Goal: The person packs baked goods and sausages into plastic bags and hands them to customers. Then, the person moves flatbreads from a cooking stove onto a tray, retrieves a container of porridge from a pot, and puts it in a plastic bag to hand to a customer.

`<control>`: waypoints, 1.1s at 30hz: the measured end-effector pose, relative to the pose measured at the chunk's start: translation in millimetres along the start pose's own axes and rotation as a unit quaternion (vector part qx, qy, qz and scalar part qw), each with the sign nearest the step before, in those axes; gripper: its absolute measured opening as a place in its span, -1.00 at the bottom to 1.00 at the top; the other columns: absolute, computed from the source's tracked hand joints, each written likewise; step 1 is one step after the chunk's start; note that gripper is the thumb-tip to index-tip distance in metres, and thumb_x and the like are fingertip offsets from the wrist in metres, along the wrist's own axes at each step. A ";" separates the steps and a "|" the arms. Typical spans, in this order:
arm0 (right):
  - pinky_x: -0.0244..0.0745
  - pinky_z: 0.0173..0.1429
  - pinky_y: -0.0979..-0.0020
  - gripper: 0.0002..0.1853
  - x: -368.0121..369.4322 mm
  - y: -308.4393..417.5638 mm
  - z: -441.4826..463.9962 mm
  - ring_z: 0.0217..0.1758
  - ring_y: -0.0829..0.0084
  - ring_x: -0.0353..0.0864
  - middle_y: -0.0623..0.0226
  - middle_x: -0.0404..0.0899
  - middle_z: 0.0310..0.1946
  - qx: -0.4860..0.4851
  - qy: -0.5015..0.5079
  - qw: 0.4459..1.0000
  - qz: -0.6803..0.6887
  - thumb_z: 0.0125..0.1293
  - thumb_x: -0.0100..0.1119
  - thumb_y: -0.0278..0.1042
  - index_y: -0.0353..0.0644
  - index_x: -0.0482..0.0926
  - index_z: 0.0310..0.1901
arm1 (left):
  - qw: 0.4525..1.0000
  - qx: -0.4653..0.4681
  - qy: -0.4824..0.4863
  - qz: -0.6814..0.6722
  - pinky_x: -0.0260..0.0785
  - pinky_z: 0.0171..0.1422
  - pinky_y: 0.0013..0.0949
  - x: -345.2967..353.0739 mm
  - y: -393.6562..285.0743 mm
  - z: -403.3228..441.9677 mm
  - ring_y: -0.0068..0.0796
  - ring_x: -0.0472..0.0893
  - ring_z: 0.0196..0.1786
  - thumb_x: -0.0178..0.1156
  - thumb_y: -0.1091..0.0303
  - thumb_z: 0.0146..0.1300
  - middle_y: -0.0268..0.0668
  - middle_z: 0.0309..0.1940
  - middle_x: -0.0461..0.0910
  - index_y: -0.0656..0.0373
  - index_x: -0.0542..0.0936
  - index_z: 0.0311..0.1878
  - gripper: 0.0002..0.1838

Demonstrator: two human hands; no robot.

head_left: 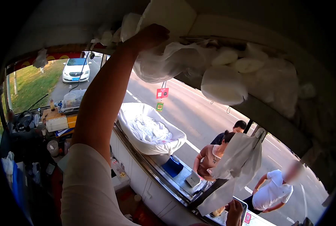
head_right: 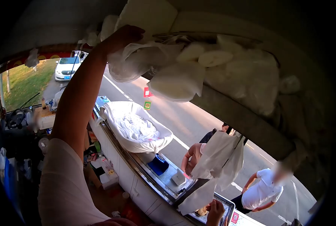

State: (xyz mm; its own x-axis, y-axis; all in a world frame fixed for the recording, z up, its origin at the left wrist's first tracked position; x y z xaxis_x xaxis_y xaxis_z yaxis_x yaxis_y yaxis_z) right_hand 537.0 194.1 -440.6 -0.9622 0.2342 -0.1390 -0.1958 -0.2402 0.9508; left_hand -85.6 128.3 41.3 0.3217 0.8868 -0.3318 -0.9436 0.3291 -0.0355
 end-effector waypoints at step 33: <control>0.55 -0.50 0.50 -0.77 -44.3 -45.2 -30.6 -0.56 0.49 0.62 0.26 0.63 -0.45 0.059 -0.034 0.996 0.056 0.44 0.22 -0.32 -0.38 0.61 -0.14 | 0.994 -0.081 0.047 0.058 0.52 -0.02 -0.28 -60.7 2.8 -7.0 -0.39 0.70 -0.22 0.32 0.36 0.16 -0.16 -0.36 0.75 0.23 0.75 -0.27 -0.84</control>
State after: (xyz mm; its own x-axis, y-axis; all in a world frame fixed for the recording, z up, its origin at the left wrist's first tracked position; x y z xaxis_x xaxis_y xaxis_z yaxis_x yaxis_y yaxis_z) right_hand 582.7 165.7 -485.9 -0.9609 0.2764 -0.0159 -0.0615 -0.1572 0.9857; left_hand -108.4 73.1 54.8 0.2090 0.8791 -0.4284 -0.9765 0.1638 -0.1403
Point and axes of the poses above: each hand's wrist, its own z-axis towards the middle knuckle, its own x-axis out of the palm, y = z × x, the point moved 3 cm from there along z, towards the middle knuckle
